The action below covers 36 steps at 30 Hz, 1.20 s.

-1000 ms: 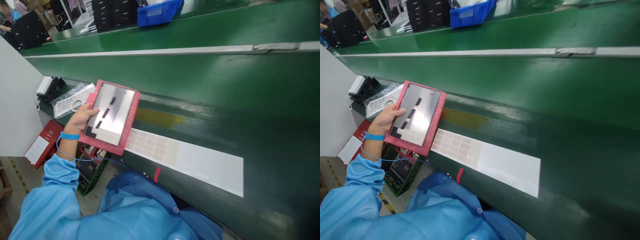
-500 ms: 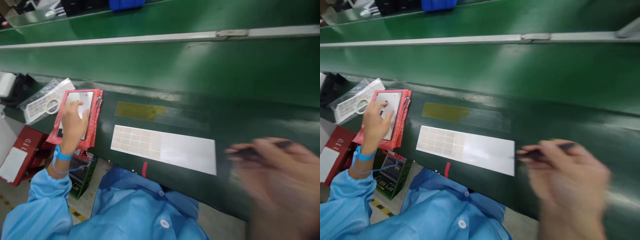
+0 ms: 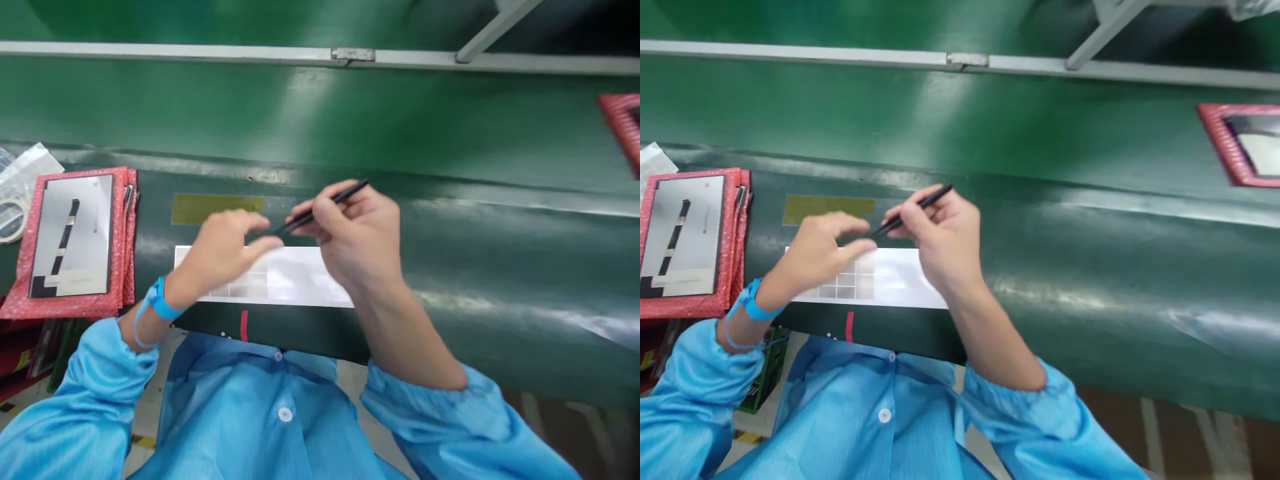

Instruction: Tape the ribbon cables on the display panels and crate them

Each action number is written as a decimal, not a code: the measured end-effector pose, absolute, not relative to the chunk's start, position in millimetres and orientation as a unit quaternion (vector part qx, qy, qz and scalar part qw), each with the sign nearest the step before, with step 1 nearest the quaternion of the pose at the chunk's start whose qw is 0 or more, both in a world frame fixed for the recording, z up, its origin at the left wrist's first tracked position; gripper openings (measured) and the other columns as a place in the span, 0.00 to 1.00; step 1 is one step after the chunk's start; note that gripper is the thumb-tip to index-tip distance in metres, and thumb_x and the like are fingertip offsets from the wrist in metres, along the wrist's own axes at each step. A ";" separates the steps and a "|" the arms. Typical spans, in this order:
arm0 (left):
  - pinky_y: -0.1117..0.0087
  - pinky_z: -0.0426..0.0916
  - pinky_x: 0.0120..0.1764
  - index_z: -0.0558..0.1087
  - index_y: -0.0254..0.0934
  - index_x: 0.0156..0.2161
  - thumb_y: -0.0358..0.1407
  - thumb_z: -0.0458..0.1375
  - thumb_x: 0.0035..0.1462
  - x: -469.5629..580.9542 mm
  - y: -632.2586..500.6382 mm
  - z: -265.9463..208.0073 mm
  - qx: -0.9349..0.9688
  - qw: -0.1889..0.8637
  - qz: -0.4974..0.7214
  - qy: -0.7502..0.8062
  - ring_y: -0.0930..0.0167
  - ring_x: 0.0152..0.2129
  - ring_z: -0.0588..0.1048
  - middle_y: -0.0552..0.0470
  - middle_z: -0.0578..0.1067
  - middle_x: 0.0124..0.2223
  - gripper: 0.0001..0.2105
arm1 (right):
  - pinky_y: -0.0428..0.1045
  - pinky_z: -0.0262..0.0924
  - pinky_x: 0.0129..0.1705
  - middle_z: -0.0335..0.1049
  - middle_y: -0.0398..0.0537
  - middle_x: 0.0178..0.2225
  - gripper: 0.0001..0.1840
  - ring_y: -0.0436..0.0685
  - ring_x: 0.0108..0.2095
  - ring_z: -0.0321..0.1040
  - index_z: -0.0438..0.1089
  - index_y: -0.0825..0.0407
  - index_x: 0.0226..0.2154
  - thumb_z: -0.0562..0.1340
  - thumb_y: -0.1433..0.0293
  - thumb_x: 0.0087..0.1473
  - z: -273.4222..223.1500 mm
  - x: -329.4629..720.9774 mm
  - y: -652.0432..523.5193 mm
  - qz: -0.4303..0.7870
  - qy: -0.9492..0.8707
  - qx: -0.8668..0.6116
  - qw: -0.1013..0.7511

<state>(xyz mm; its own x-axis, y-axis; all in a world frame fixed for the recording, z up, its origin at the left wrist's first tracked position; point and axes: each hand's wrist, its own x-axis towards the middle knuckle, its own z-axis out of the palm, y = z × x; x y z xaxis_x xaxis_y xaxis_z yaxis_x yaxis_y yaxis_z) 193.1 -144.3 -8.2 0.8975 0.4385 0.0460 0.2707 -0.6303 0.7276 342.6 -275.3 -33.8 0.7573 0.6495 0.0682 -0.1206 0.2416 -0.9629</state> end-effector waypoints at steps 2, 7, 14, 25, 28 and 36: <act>0.59 0.68 0.54 0.81 0.39 0.53 0.39 0.64 0.67 209.2 -122.8 -24.0 0.922 0.286 0.138 0.221 0.60 0.48 0.75 0.45 0.80 0.51 0.13 | 0.45 0.75 0.26 0.80 0.44 0.30 0.20 0.54 0.28 0.79 0.72 0.47 0.33 0.78 0.55 0.52 -47.9 368.0 -251.7 0.216 -0.239 -0.576 0.752; 0.55 0.68 0.54 0.81 0.36 0.53 0.39 0.65 0.65 221.3 -103.5 -55.0 0.949 0.193 0.107 0.223 0.58 0.47 0.69 0.42 0.72 0.50 0.14 | 0.43 0.72 0.23 0.78 0.41 0.26 0.24 0.53 0.26 0.78 0.70 0.47 0.31 0.80 0.53 0.47 -81.1 394.6 -213.7 0.238 -0.244 -0.598 0.725; 0.55 0.66 0.56 0.80 0.43 0.59 0.39 0.63 0.68 216.7 -109.1 -57.2 0.950 0.204 0.112 0.208 0.59 0.48 0.66 0.44 0.69 0.52 0.17 | 0.42 0.74 0.26 0.78 0.42 0.29 0.19 0.53 0.30 0.79 0.72 0.48 0.33 0.78 0.57 0.54 -82.6 388.8 -221.3 0.212 -0.257 -0.613 0.717; 0.52 0.67 0.55 0.81 0.43 0.57 0.38 0.64 0.67 219.7 -110.3 -56.4 0.951 0.205 0.097 0.209 0.57 0.49 0.66 0.43 0.69 0.53 0.15 | 0.42 0.74 0.26 0.77 0.42 0.28 0.18 0.53 0.30 0.79 0.73 0.49 0.32 0.78 0.59 0.54 -80.3 394.1 -220.0 0.231 -0.265 -0.637 0.686; 0.52 0.66 0.55 0.81 0.44 0.56 0.38 0.64 0.66 220.3 -110.2 -56.7 0.949 0.212 0.098 0.212 0.57 0.49 0.66 0.43 0.69 0.53 0.14 | 0.41 0.74 0.25 0.77 0.42 0.28 0.19 0.52 0.28 0.78 0.73 0.50 0.32 0.79 0.57 0.53 -82.2 397.5 -218.2 0.238 -0.263 -0.641 0.680; 0.53 0.66 0.55 0.81 0.44 0.57 0.39 0.64 0.66 218.7 -108.2 -58.9 0.949 0.215 0.107 0.205 0.58 0.49 0.66 0.44 0.69 0.52 0.15 | 0.42 0.72 0.23 0.77 0.41 0.27 0.20 0.51 0.25 0.76 0.71 0.49 0.32 0.79 0.56 0.53 -83.9 394.3 -215.5 0.241 -0.252 -0.622 0.701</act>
